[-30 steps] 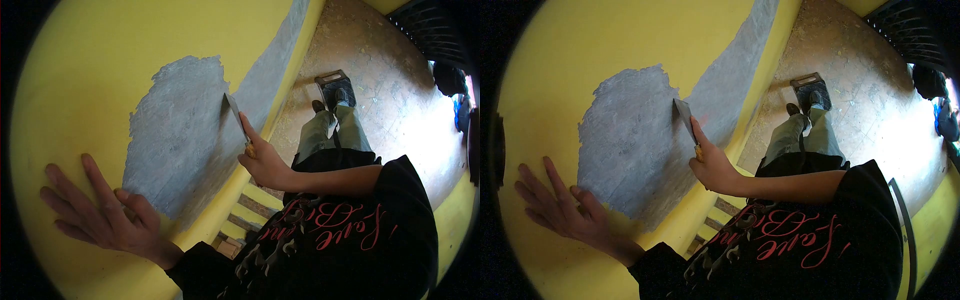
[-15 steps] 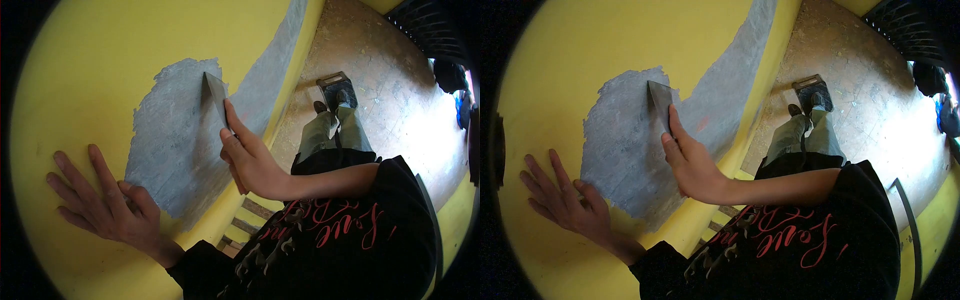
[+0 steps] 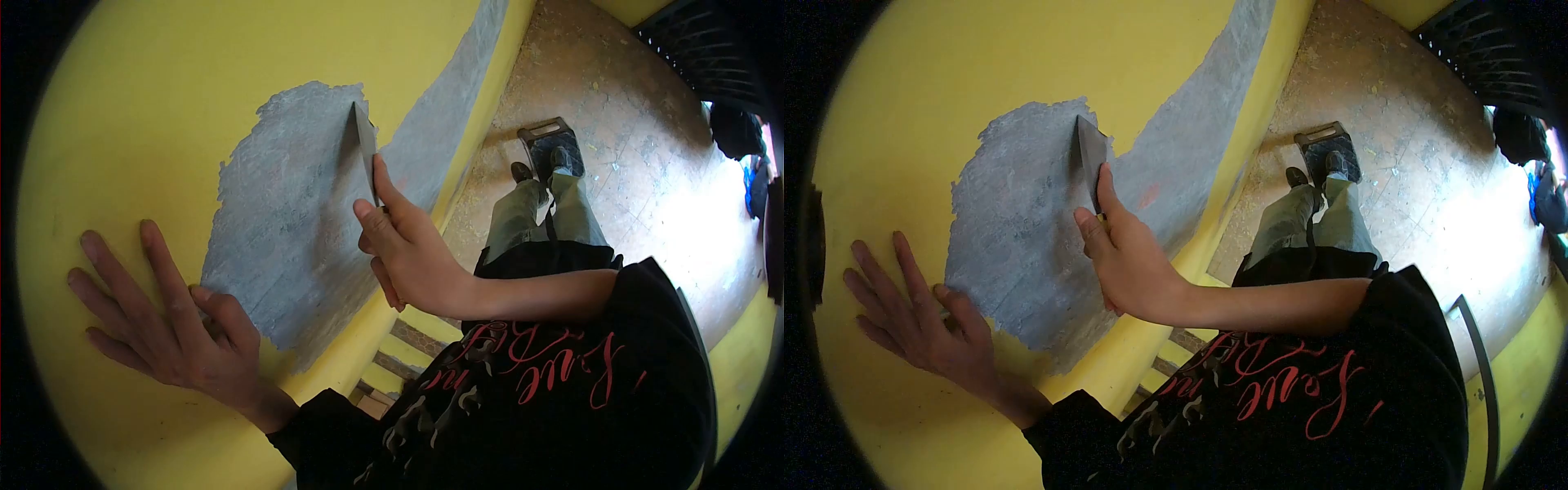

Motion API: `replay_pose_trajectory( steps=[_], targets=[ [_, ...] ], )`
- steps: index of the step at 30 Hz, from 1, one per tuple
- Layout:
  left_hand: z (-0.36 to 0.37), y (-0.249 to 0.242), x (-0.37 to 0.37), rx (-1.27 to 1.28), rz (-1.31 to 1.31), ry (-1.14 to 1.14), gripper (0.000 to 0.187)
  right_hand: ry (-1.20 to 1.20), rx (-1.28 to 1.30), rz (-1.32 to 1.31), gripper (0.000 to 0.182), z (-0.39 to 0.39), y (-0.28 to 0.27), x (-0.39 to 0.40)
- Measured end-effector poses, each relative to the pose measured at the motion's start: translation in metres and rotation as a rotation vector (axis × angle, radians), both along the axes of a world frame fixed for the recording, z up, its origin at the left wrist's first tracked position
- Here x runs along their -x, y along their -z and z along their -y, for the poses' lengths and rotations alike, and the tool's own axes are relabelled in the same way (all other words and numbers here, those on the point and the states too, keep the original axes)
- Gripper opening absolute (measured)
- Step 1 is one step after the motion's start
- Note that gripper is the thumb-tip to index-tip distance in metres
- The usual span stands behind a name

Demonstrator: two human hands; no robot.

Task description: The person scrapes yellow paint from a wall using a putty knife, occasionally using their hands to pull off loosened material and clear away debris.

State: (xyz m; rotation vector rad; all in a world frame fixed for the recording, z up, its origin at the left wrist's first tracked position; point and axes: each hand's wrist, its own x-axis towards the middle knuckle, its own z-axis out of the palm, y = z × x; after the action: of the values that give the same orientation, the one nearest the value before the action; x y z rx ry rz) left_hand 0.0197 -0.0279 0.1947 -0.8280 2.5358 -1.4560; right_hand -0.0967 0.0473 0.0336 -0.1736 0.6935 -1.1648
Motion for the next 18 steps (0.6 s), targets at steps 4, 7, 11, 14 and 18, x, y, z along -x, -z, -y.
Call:
replay_pose_trajectory(
  steps=[4,7,11,14,18],
  targets=[
    [-0.001,0.000,0.001,-0.002,-0.004,0.010,0.056,-0.080,0.057,0.002,0.068,-0.007,-0.004,-0.002],
    [0.001,0.000,0.000,-0.011,-0.006,0.021,0.058,-0.011,-0.047,0.030,0.065,-0.003,-0.002,0.003],
    [0.002,0.000,-0.002,-0.025,0.004,0.037,0.059,-0.065,0.009,0.012,0.066,0.000,0.009,0.003],
    [0.003,0.002,-0.002,-0.016,-0.038,0.043,0.059,-0.055,0.010,0.000,0.068,-0.001,0.007,0.008],
    [0.004,0.000,-0.003,-0.013,-0.008,0.039,0.060,-0.075,0.011,-0.060,0.067,-0.001,0.008,0.007]
  ],
)
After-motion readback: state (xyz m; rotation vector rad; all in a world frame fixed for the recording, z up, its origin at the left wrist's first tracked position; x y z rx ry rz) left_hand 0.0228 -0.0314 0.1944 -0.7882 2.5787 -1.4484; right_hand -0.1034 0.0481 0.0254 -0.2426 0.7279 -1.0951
